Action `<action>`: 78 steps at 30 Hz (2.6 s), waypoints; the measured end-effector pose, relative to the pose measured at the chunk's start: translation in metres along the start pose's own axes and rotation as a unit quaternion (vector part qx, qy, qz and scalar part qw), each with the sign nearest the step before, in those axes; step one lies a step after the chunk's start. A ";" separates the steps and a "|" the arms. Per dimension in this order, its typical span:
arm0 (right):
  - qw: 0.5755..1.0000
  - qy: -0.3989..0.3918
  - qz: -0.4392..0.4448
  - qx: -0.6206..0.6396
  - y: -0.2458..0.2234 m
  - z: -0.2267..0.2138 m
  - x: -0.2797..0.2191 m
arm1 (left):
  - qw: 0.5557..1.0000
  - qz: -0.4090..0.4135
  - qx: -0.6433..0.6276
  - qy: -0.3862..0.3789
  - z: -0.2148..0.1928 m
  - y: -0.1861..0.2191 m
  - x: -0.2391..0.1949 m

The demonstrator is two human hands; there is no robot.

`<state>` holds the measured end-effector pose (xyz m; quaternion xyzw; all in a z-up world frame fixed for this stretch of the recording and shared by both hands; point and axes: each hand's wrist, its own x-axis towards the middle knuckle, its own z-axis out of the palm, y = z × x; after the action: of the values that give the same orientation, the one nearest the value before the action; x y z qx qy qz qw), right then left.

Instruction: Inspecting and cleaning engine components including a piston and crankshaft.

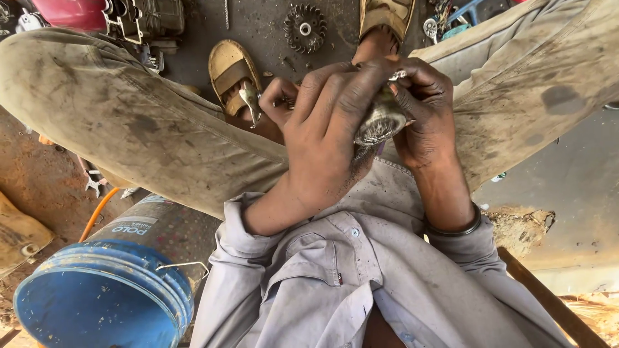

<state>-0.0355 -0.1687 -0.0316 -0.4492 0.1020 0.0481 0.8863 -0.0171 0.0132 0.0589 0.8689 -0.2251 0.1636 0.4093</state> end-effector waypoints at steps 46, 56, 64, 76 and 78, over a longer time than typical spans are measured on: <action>0.997 -0.072 0.018 -0.023 0.022 0.005 -0.017 | 0.880 -0.064 -0.429 -0.194 -0.003 -0.063 0.012; 0.990 -0.090 0.095 -0.045 0.016 0.015 -0.015 | 0.819 0.021 -0.560 -0.120 0.024 -0.062 0.015; 0.963 -0.139 0.096 -0.212 -0.022 0.009 -0.007 | 0.881 0.004 -0.461 -0.103 0.022 -0.069 -0.005; 0.715 -0.116 -0.181 -0.666 -0.116 0.050 -0.029 | 0.972 0.003 -0.188 -0.143 -0.008 -0.063 -0.007; 0.722 -0.264 -0.246 -0.591 -0.113 0.054 -0.021 | 0.976 -0.001 -0.176 -0.131 -0.007 -0.063 -0.010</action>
<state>-0.0284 -0.1925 0.0931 -0.8601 -0.2993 -0.0043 0.4131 0.0072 0.0571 0.0183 0.7976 -0.3013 0.0057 0.5226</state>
